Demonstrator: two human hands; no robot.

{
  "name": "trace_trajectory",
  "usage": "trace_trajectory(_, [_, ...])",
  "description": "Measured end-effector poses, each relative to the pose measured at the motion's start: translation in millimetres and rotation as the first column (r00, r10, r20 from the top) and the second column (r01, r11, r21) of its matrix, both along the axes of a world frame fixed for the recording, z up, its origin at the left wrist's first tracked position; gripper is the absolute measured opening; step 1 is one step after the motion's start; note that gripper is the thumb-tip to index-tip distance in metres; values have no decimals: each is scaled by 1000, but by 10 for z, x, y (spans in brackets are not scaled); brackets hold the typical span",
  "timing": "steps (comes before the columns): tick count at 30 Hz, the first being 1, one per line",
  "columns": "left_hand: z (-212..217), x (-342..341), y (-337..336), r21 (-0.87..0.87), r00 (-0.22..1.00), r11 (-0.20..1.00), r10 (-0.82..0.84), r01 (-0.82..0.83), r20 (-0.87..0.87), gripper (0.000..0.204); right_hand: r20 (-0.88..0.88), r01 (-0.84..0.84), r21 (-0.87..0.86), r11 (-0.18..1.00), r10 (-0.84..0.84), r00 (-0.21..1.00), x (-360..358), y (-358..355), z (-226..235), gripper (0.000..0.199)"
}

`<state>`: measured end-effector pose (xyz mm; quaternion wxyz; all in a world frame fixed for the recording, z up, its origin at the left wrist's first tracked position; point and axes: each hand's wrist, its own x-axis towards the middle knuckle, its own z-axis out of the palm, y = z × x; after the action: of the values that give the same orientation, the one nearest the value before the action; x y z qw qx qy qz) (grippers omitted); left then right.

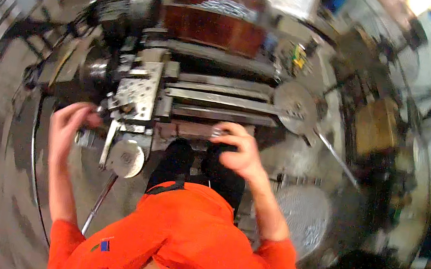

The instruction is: The person operates a metal turning machine by repeatedly inserting small metal pieces into the chuck, engaging the machine, and removing the processed pieces. The person handles the metal pieces one at a time and places them into a perforated tray on the floor.

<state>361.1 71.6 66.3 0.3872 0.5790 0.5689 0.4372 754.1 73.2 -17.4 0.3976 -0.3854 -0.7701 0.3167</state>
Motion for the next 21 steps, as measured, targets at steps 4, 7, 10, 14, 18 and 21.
trace_trajectory(4, [-186, 663, 221, -18, 841, 865, -481, 501, 247, 38, -13, -303, 297, 906, 321, 947, -1130, 359, 651, 40])
trace_trajectory(7, [-323, 754, 138, 23, 602, 844, -400, 535, 692, 36, -108, -269, 249, 930, 303, 947, -1400, 328, 664, 38])
trace_trajectory(10, [-349, 646, 158, 28, 746, 895, -387, 444, 542, 34, -66, -217, 281, 935, 244, 968, -1508, 287, 628, 34])
trace_trajectory(14, [-308, 478, 181, -88, 908, 919, -359, 384, 214, 37, 156, -282, 377, 882, 240, 958, -1582, 327, 663, 29])
trace_trajectory(18, [-280, 369, 195, -94, 937, 940, -311, 328, 160, 34, 309, -426, 338, 839, 328, 892, -1677, 455, 764, 30])
trace_trajectory(21, [-251, 202, 217, -76, 952, 958, -263, 277, 155, 32, 421, -500, 288, 816, 361, 832, -1847, 559, 920, 32])
